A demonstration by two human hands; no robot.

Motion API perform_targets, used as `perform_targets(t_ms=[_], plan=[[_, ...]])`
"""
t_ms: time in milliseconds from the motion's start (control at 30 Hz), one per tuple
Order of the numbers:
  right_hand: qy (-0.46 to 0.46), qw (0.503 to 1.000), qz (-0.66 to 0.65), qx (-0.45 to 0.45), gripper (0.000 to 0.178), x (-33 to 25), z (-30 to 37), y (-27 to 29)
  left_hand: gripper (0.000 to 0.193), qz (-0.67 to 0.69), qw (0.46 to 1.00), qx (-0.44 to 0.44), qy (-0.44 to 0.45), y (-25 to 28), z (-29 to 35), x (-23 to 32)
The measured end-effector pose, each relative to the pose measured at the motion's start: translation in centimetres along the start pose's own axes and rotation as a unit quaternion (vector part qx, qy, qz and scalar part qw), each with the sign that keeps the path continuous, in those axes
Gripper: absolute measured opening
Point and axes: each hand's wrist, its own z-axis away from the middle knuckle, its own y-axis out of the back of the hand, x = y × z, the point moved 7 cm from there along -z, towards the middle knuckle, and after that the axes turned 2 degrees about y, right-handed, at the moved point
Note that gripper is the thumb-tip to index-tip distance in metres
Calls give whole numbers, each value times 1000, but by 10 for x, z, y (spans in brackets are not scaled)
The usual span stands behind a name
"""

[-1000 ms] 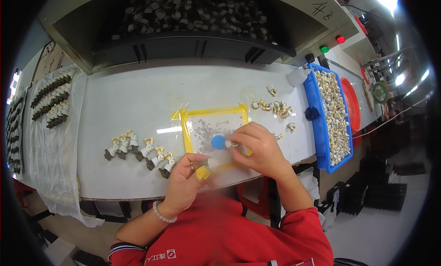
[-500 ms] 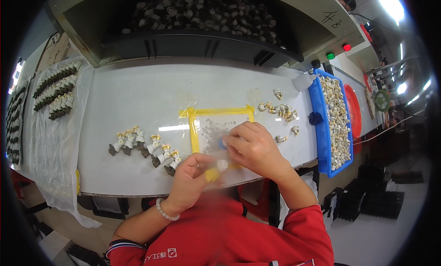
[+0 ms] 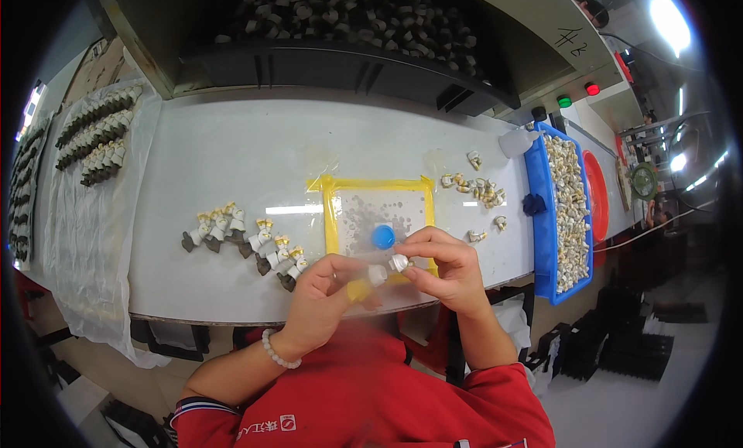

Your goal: The person repeatedly picks small white and gray components from a tray and the table, then uses a yellow-handled tool to press or fit them together over a blue cap on a yellow-bordered mat. Finished assemblies are placed on the table to the left.

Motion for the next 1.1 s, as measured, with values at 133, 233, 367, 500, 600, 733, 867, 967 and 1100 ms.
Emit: perform_targets(t_ms=[133, 233, 367, 500, 600, 733, 867, 967, 1100], plan=[[-18, 999, 28, -23, 29, -3, 1, -4, 23, -7, 1000, 1, -6, 0, 0, 0], [-19, 999, 37, -32, 30, -4, 1, -6, 23, -9, 1000, -2, -8, 0, 0, 1], [10, 995, 84, -58, 31, -8, 3, -9, 21, -9, 1000, 7, -26, 1, 1, 0], [15, 993, 98, -66, 30, -8, 8, -10, 19, -41, 997, 18, -62, 2, 4, -2], [19, 993, 98, -59, 31, -8, 10, -10, 19, -41, 997, 11, -67, 0, 3, -1], [26, 992, 115, -51, 30, -13, 10, -10, 18, -41, 996, 25, -76, -3, 4, 2], [14, 991, 119, -61, 30, -14, 10, -11, 16, -78, 994, 20, -79, -1, 5, -1], [-31, 992, 98, -75, 30, -11, 11, -10, 15, -69, 995, 0, -72, -5, 6, -1], [-4, 992, 94, -84, 30, -11, 8, -12, 17, -49, 997, -4, -54, -5, 6, 0]])
